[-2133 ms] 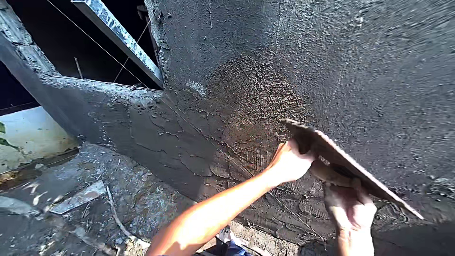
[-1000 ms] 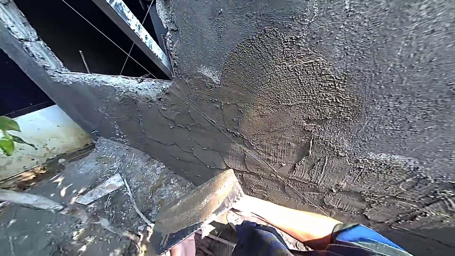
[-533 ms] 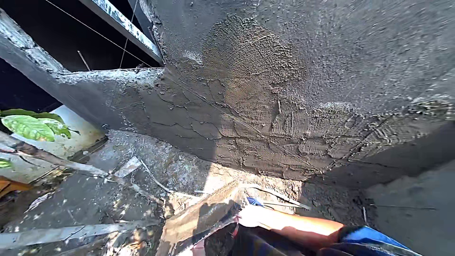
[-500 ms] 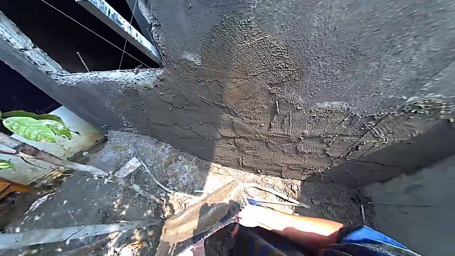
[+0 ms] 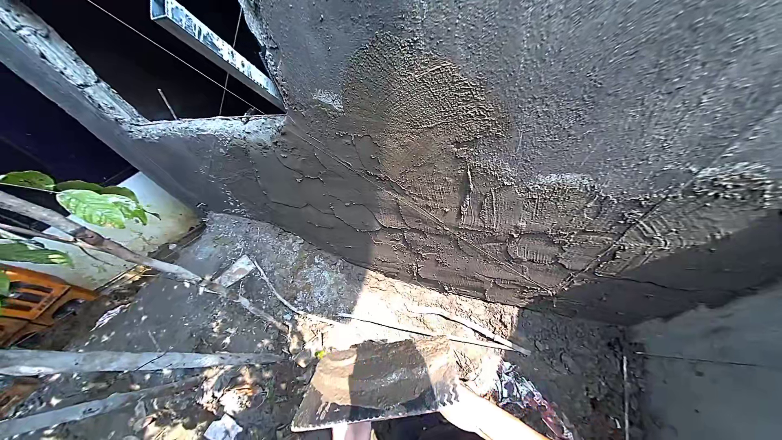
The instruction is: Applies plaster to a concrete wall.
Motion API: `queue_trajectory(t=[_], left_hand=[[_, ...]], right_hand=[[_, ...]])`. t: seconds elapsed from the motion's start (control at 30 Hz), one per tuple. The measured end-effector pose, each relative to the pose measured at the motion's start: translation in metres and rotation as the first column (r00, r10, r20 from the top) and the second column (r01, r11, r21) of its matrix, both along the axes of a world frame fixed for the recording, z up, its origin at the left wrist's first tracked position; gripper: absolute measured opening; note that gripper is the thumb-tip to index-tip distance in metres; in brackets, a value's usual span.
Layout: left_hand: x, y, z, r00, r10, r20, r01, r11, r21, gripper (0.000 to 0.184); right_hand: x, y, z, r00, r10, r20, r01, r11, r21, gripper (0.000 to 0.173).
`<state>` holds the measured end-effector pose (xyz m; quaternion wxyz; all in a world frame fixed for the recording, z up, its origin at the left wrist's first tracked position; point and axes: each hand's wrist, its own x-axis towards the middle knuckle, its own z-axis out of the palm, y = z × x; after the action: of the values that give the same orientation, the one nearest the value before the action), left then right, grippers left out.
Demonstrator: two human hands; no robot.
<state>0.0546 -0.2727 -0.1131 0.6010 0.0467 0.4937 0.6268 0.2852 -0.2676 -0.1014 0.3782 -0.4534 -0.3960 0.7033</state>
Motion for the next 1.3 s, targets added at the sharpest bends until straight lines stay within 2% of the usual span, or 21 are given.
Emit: queue_trajectory(t=[0.07,0.1,0.13,0.2,0.3,0.4,0.47,0.63,0.73,0.83,0.9,0.93,1.07,1.2,1.3], left_hand=[[0.017,-0.005,-0.011,0.999,-0.039,0.021,0.040,0.999,-0.028,0.037],[0.026,-0.007,-0.015,0.998,-0.060,0.028,0.061,0.997,-0.039,0.036],[0.036,-0.008,-0.017,0.996,-0.085,0.026,0.086,0.995,-0.057,0.035],[0.057,-0.012,-0.017,0.992,-0.122,0.020,0.123,0.988,-0.088,0.037],[0.081,-0.017,-0.017,0.982,-0.188,0.036,0.190,0.978,-0.089,0.042],[0.099,-0.022,-0.017,0.966,-0.253,0.063,0.257,0.963,-0.076,0.042],[0.109,-0.022,-0.016,0.954,-0.294,0.054,0.297,0.952,-0.075,0.041],[0.137,-0.015,-0.003,0.940,-0.342,0.010,0.342,0.937,-0.065,0.040],[0.150,-0.011,0.000,0.925,-0.379,-0.002,0.379,0.924,-0.048,0.042],[0.163,-0.005,0.002,0.922,-0.388,0.005,0.387,0.919,-0.067,0.041],[0.166,-0.003,-0.001,0.915,-0.403,0.021,0.404,0.913,-0.055,0.042],[0.166,-0.001,-0.003,0.910,-0.414,0.025,0.415,0.908,-0.053,0.042],[0.167,0.003,-0.006,0.895,-0.444,0.043,0.446,0.894,-0.045,0.047],[0.165,0.007,0.003,0.911,-0.404,0.087,0.407,0.914,-0.009,0.050],[0.161,0.006,0.000,0.891,-0.423,0.161,0.406,0.905,0.129,0.038]], right_hand=[[0.016,-0.018,-0.007,0.986,-0.124,-0.114,0.118,0.991,-0.061,0.040],[0.024,-0.027,-0.006,0.980,-0.165,-0.113,0.157,0.985,-0.076,0.039],[0.034,-0.035,-0.002,0.986,-0.161,-0.041,0.159,0.985,-0.063,0.040],[0.057,-0.052,0.005,0.966,-0.051,0.254,0.042,0.998,0.040,0.047],[0.081,-0.070,0.000,0.926,-0.057,0.372,0.018,0.994,0.107,0.048],[0.105,-0.081,-0.003,0.846,0.073,0.528,-0.123,0.990,0.061,0.045],[0.117,-0.087,-0.006,0.831,0.087,0.550,-0.126,0.991,0.034,0.045],[0.137,-0.103,-0.011,0.819,0.009,0.574,-0.053,0.997,0.061,0.045],[0.144,-0.110,-0.002,0.901,-0.140,0.411,0.134,0.990,0.043,0.042],[0.152,-0.110,0.013,0.924,-0.209,0.320,0.226,0.974,-0.017,0.044],[0.156,-0.110,0.017,0.929,-0.256,0.268,0.264,0.964,0.005,0.046],[0.158,-0.109,0.013,0.928,-0.262,0.263,0.265,0.964,0.025,0.044],[0.168,-0.105,0.000,0.845,-0.043,0.533,0.001,0.997,0.078,0.046],[0.159,-0.096,-0.008,0.888,-0.123,0.443,0.095,0.992,0.084,0.045],[0.147,-0.090,-0.026,0.842,-0.138,0.521,0.003,0.968,0.251,0.050]])
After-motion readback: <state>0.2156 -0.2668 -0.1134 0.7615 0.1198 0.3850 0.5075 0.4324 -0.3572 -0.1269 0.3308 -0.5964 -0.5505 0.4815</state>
